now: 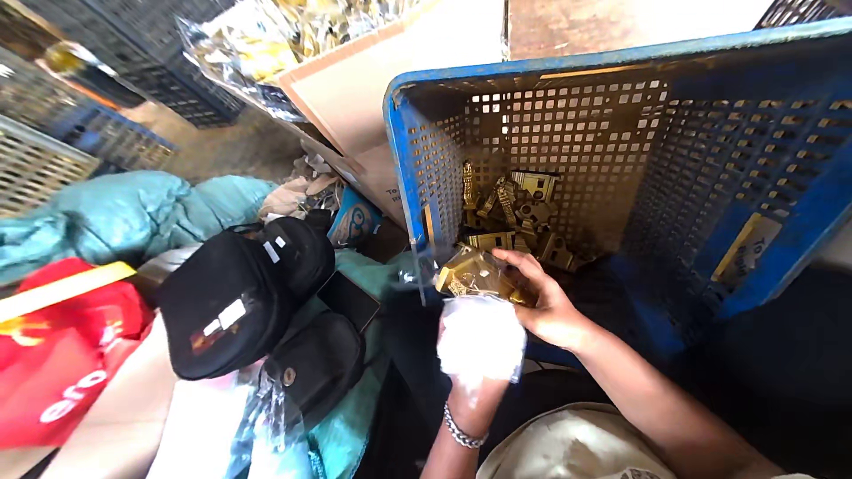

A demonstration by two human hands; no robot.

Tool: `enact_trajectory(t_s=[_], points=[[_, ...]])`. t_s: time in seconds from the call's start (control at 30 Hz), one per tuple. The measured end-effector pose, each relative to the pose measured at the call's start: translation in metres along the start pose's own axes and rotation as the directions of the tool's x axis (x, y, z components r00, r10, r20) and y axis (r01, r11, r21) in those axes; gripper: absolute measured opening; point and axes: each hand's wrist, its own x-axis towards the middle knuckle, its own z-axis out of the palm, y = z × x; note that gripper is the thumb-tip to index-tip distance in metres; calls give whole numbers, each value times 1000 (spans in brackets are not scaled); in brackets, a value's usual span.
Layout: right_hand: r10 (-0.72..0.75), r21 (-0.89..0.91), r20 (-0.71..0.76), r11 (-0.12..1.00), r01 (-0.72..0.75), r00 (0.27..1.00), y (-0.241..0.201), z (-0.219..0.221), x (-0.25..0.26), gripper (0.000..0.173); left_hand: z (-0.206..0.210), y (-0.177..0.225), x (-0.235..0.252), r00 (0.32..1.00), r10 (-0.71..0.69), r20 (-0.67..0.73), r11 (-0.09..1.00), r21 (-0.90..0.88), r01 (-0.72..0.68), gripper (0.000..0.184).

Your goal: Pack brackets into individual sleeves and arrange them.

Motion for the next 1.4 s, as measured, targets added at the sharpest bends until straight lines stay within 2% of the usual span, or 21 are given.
enact_trajectory(t_s=[0.1,0.17,0.27,0.43,0.57,0.63,0.7,0.77,0.8,0.87,0.9,0.97,1.03,1.1,1.13,1.17,1.2,1.23,1.3,1.33,1.4], points=[[149,234,42,960,-154,988,-15,6,-10,51,1,-5,3,998,-63,24,984,-167,67,42],[143,324,14,936,-140,990,-20,11,-17,35,1,-13,13,982,-187,-1,926,-335,176,48],[-115,148,-60,981,122,992,-13,13,-15,15,-3,-18,19,947,-321,-20,873,-393,287,70],[-67,-186,-42,981,58,997,-10,3,12,29,-8,-10,16,980,-200,11,937,-290,194,59],[-375,-549,-37,782,295,926,3,0,16,17,-2,-15,16,974,-216,-62,943,-272,192,45],[-441,-596,68,701,391,895,-9,9,-4,17,0,-21,20,957,-252,-142,955,-198,221,48],[-458,-515,161,717,470,874,-19,20,-24,17,1,-21,22,944,-267,-193,959,-153,240,49],[-358,-357,170,846,395,918,-17,20,-27,21,3,-21,21,951,-234,-201,967,-148,206,46],[-260,-302,172,904,302,950,-16,14,-23,33,4,-21,21,956,-240,-171,958,-199,205,44],[-85,-250,148,961,120,985,-12,1,-12,74,4,-17,19,961,-277,-12,902,-349,255,44],[-22,-219,126,975,49,992,-11,-4,-10,77,2,-15,18,950,-304,74,865,-397,308,44],[66,-251,92,967,-41,994,-15,-20,-7,47,-4,-17,19,914,-371,163,783,-475,402,34],[229,-475,203,873,-108,952,-36,-47,0,32,-20,-29,25,859,-472,200,703,-502,503,24],[506,-686,360,713,-145,783,-73,-70,19,28,-35,-43,28,825,-525,211,676,-485,555,33],[527,-696,414,709,-116,742,-88,-78,25,24,-40,-46,27,822,-531,206,683,-470,559,38],[442,-617,458,783,-82,772,-102,-84,30,19,-42,-47,27,834,-506,219,702,-457,546,40],[227,-429,446,903,-17,866,-112,-89,33,15,-41,-46,27,855,-467,226,729,-449,517,41],[-23,-200,341,975,96,940,-120,-89,39,17,-38,-43,26,868,-441,227,750,-438,495,42],[-282,99,-8,955,281,959,-132,-77,59,27,-27,-32,26,872,-446,202,778,-396,489,49],[-307,56,-120,947,315,944,-129,-68,64,31,-21,-26,25,876,-448,181,795,-368,482,55],[-217,-207,-40,957,204,975,-104,-49,54,46,-11,-17,27,890,-430,155,827,-329,456,63]])
